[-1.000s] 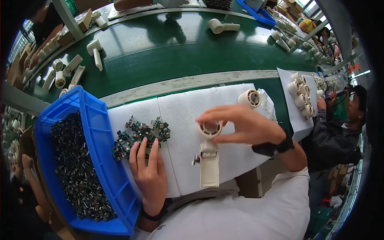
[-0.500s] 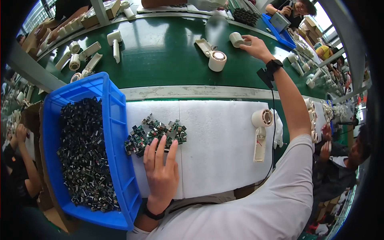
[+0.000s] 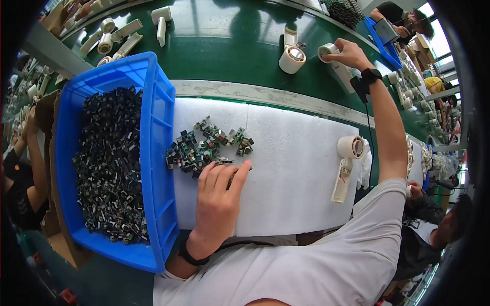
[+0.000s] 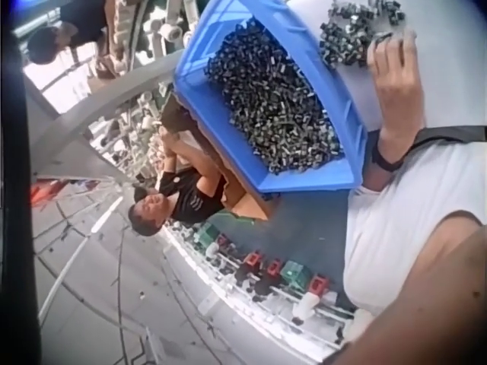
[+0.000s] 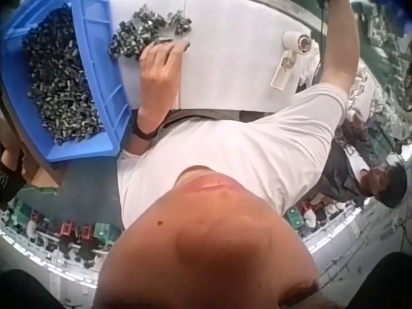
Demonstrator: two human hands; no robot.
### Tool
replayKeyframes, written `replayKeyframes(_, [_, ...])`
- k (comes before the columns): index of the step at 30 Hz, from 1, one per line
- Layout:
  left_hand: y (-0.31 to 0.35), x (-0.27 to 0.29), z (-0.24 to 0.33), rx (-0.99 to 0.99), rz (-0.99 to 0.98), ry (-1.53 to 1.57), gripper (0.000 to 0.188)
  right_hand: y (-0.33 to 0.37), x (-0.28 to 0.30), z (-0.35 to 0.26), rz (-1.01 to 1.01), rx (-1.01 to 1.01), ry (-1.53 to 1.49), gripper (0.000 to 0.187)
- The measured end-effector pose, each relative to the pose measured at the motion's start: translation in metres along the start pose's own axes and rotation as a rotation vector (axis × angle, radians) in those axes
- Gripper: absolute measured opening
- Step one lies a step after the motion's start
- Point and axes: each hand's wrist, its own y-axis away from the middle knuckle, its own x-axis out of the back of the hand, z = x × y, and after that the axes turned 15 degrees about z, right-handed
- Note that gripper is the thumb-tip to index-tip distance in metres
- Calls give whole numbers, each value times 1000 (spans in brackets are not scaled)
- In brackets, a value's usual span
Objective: The person picks up a circuit board and a fan housing, connects a wire to the board, and presses the board into the housing. They then place the assembly on a conveyor belt and repeat the process with another fan.
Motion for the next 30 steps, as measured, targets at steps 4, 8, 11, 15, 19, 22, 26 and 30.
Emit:
replayKeyframes(4, [9, 1, 2, 9, 99, 97, 43, 48, 34, -16, 115, 90, -228, 85])
replayKeyframes(8, [24, 8, 13, 54, 151, 184, 45, 161, 110, -96, -21, 134, -456, 65])
replayKeyframes(11, [32, 4, 8, 160, 34, 262, 44, 226, 107, -124, -38, 270, -220, 57])
replayKeyframes(15, [29, 5, 11, 9, -6, 191, 36, 302, 79, -150, 65, 230, 32, 56])
replayKeyframes(19, [24, 8, 10, -13, -24, 191, 31, 324, 72, -162, 108, 190, -291, 55])
replayKeyframes(22, [26, 7, 13, 7, -17, 188, 28, 324, 75, -154, -63, -8, -688, 57])
replayKeyframes(26, [20, 5, 14, 1, 46, 246, 26, 323, 68, -153, -111, -108, -903, 56])
replayKeyframes(30, [27, 13, 15, 8, 52, 486, 26, 323, 59, -153, 93, 16, -652, 59])
